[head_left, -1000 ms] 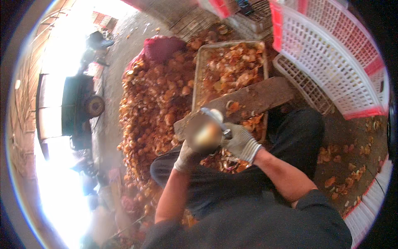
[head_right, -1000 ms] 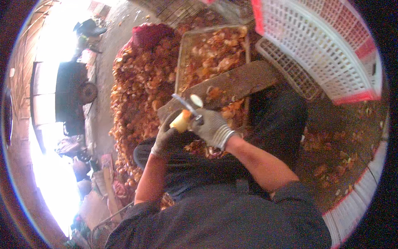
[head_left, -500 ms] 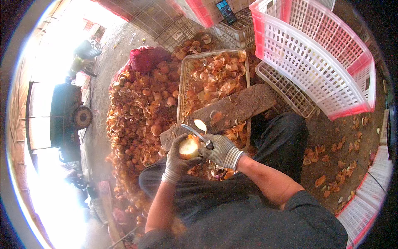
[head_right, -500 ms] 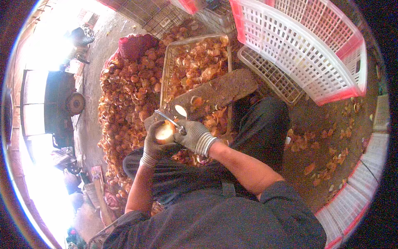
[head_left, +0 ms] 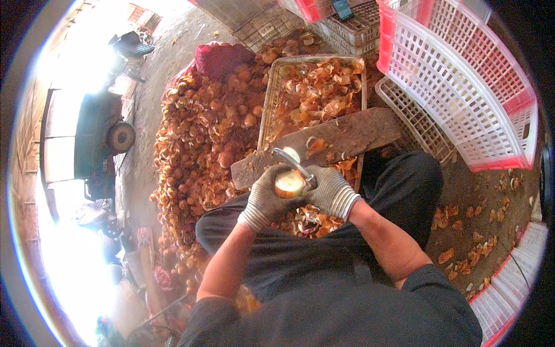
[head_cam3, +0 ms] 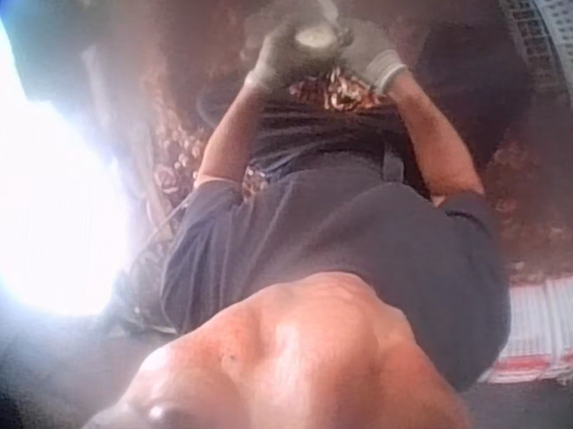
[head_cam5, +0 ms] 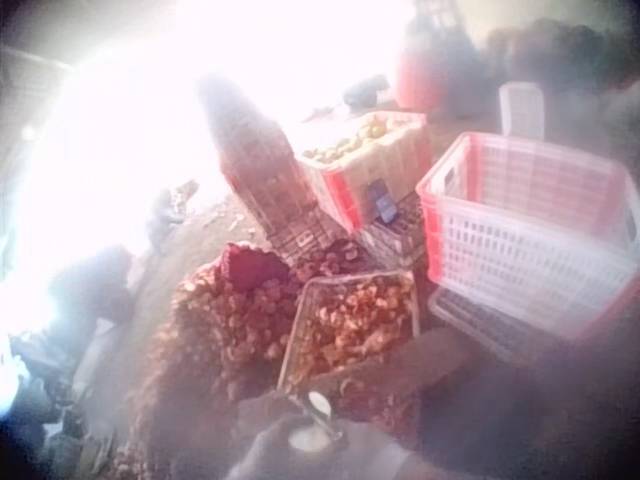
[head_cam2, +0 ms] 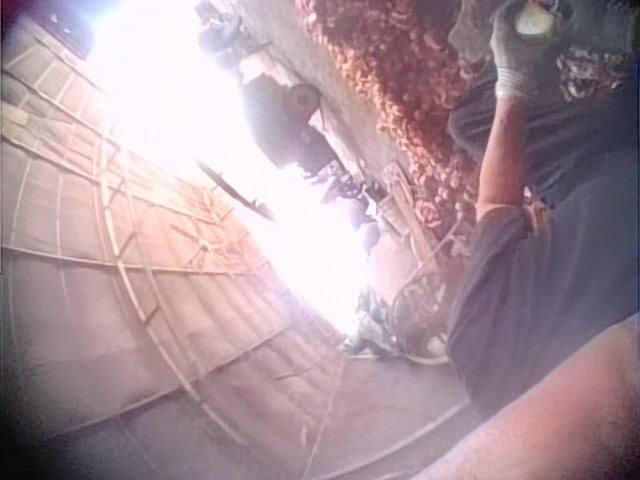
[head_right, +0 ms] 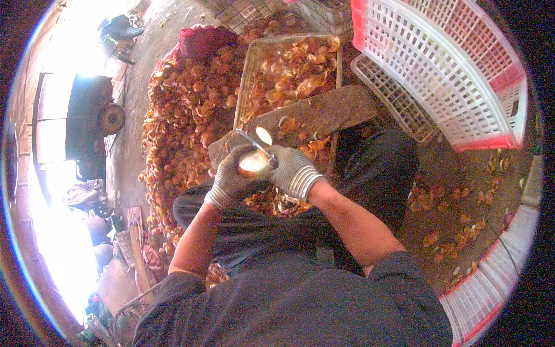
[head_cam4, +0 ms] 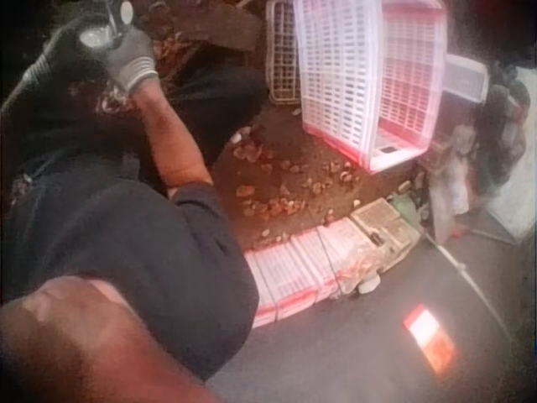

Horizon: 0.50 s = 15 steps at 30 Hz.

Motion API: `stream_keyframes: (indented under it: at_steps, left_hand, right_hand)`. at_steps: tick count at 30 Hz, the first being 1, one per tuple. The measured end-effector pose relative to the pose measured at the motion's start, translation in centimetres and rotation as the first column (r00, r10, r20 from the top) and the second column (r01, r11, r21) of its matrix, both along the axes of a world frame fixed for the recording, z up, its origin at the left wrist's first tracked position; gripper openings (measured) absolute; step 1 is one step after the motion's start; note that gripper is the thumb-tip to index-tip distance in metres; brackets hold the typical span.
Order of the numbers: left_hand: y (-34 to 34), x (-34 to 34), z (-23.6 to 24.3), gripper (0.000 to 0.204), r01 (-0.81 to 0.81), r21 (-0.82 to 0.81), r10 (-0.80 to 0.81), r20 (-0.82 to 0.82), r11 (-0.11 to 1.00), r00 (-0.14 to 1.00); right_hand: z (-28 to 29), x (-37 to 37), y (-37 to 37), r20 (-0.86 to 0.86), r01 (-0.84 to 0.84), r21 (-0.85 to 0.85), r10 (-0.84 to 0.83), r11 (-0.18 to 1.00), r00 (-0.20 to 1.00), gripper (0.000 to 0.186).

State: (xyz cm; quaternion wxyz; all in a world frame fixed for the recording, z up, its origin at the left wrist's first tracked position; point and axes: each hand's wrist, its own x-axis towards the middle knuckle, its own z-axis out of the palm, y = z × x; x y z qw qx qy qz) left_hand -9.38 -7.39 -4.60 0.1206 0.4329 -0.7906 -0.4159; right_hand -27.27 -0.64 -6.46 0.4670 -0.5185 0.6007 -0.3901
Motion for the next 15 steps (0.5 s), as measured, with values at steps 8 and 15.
stream_keyframes:
  at_steps: [8,15]
  left_hand:
    - [-0.8,2.3,-1.9,0.084,-0.026,0.596,0.226,-0.264,0.803,0.938]
    - [0.2,3.4,-2.0,0.099,0.107,0.779,0.325,-0.377,0.618,0.868]
  right_hand:
    - [-2.0,0.8,-0.7,-0.085,0.038,0.099,-0.030,0.994,0.996,0.023]
    - [-2.0,0.5,-0.6,0.169,0.014,0.094,-0.029,0.995,0.985,0.021]
